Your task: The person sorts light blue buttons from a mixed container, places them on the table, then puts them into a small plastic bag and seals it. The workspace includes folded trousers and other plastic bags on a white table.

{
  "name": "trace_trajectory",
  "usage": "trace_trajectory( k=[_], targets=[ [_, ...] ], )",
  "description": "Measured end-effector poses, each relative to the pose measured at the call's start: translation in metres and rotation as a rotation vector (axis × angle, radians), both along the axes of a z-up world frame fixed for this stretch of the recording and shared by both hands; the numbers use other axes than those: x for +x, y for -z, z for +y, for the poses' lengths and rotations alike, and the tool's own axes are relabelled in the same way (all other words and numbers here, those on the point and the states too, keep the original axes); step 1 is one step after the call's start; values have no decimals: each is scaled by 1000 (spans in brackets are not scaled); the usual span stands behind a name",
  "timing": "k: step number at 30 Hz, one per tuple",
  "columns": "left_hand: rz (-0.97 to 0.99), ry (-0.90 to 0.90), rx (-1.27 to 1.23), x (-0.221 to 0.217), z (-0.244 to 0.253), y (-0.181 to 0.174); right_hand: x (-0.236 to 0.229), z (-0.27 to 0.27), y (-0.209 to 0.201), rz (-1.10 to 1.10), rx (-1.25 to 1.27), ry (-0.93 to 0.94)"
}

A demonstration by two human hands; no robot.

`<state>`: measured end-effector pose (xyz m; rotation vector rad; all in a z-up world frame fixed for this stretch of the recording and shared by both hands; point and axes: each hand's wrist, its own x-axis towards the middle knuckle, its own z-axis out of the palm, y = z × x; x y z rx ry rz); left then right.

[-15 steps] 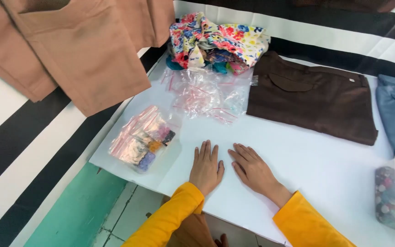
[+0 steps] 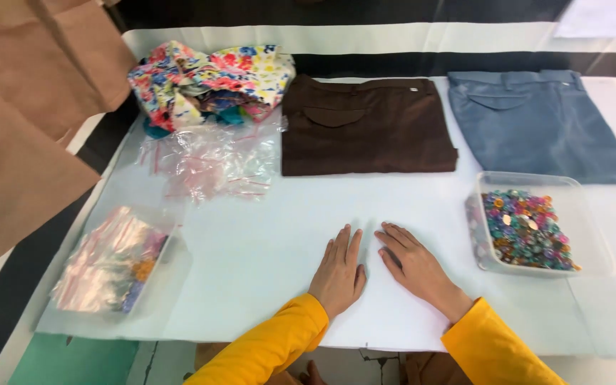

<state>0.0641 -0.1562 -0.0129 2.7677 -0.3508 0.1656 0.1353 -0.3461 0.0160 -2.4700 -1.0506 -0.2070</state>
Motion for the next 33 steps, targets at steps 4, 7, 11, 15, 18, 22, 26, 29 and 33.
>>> trace_trajectory(
  k=[4,7,11,15,18,22,26,29,33],
  targets=[
    [-99,139,-42,11,-47,-3,-21,-51,-12,127,85,118],
    [-378,277,-253,29,-78,-15,-34,-86,-27,436,179,138],
    [-384,339,-415,58,-115,-63,-38,-126,-55,262,396,232],
    [-211,390,-556,78,-147,-116,-10,-170,-84,98,471,328],
    [-6,532,-438,119,-176,-75,20,-186,-111,380,253,440],
    [135,495,-153,153,-213,-27,59,-201,-89,591,-9,449],
    [102,267,141,161,-244,-41,76,-188,-82,642,-192,418],
    [178,117,306,169,-266,-40,86,-184,-68,628,-291,443],
    [165,32,375,171,-274,-45,92,-187,-59,623,-219,458]
  ],
)
